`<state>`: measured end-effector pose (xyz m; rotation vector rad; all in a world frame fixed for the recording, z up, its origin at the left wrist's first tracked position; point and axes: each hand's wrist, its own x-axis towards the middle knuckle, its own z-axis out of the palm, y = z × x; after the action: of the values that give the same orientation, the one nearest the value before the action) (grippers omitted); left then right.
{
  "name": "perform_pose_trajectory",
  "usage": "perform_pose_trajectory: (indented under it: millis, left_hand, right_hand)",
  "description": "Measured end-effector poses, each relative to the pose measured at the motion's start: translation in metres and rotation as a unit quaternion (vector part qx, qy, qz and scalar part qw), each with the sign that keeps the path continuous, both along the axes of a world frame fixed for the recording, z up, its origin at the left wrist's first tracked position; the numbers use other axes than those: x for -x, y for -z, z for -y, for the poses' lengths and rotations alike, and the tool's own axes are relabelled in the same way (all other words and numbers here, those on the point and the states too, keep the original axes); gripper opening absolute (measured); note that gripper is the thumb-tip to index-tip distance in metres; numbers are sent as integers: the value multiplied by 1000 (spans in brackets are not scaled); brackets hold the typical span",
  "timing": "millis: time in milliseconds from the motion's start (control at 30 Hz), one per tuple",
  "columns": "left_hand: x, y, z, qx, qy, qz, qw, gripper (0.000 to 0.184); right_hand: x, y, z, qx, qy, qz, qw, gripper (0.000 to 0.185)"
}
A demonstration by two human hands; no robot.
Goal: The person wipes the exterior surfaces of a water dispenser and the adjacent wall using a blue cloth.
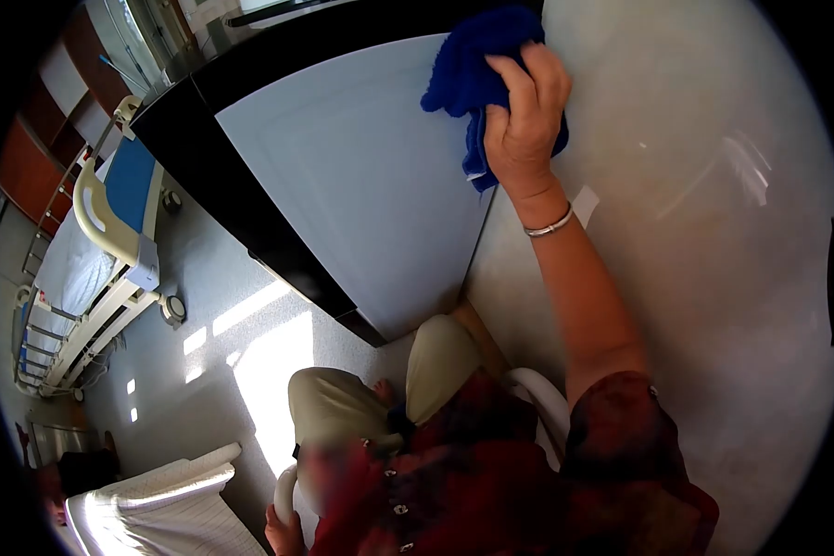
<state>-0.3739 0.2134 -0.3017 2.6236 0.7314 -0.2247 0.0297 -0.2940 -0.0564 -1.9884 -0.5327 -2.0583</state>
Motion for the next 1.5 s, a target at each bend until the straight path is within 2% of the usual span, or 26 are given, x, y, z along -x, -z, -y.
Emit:
perform_pose_trajectory:
  millis: [67,133,233,333,467,633,667,733,767,800,867,933,1100,1267,1433,1500]
  left_hand:
    - [-3,-5,5,11,-13,-8,1000,41]
    - [-2,-2,3,24,-26,-14,999,42]
    - [2,7,-2,-18,3,8,1000,44]
    - [1,4,-2,-6,-8,-20,1000,46]
    - [3,15,-10,-27,11,2,1000,47]
    - [-1,10,-5,7,2,3,1000,43]
    - [2,17,-10,2,10,4,1000,43]
    - [2,27,-17,-7,27,5,1000,43]
    - [-13,-27,19,-2,27,-101,995,64]
    - [-14,-28,19,0,28,-94,995,64]
    - [-13,-26,18,11,34,-91,995,64]
    - [-10,-18,11,10,49,-83,995,65]
    - [-11,-18,13,-5,66,-60,996,66]
    - [-9,-21,15,1,68,-61,996,65]
    - [-15,-41,31,3,41,-80,996,63]
    - [-15,-39,32,8,35,-83,996,63]
  right_hand:
    - [1,33,1,-9,-8,-23,1000,37]
    - [9,82,-1,-57,-9,-89,994,34]
    - [23,162,-5,-81,11,-173,982,28]
    - [45,217,-12,-93,41,-279,955,28]
    - [60,262,-14,-96,47,-349,931,35]
    - [66,278,-21,-166,25,-414,895,38]
    - [66,273,-23,-164,26,-405,899,38]
    - [63,262,-25,-235,1,-410,881,36]
    - [58,253,-23,-251,4,-394,884,36]
    - [54,236,-21,-250,4,-388,887,36]
    - [44,187,-17,-271,-9,-286,919,36]
    - [31,133,-12,-244,-19,-199,949,36]
    - [11,-3,-5,-180,-46,-86,979,36]
    - [-3,-88,-8,-88,-6,-7,996,35]
    - [17,-117,-48,42,-72,-198,977,25]
    - [17,-117,-71,94,-113,-186,972,23]
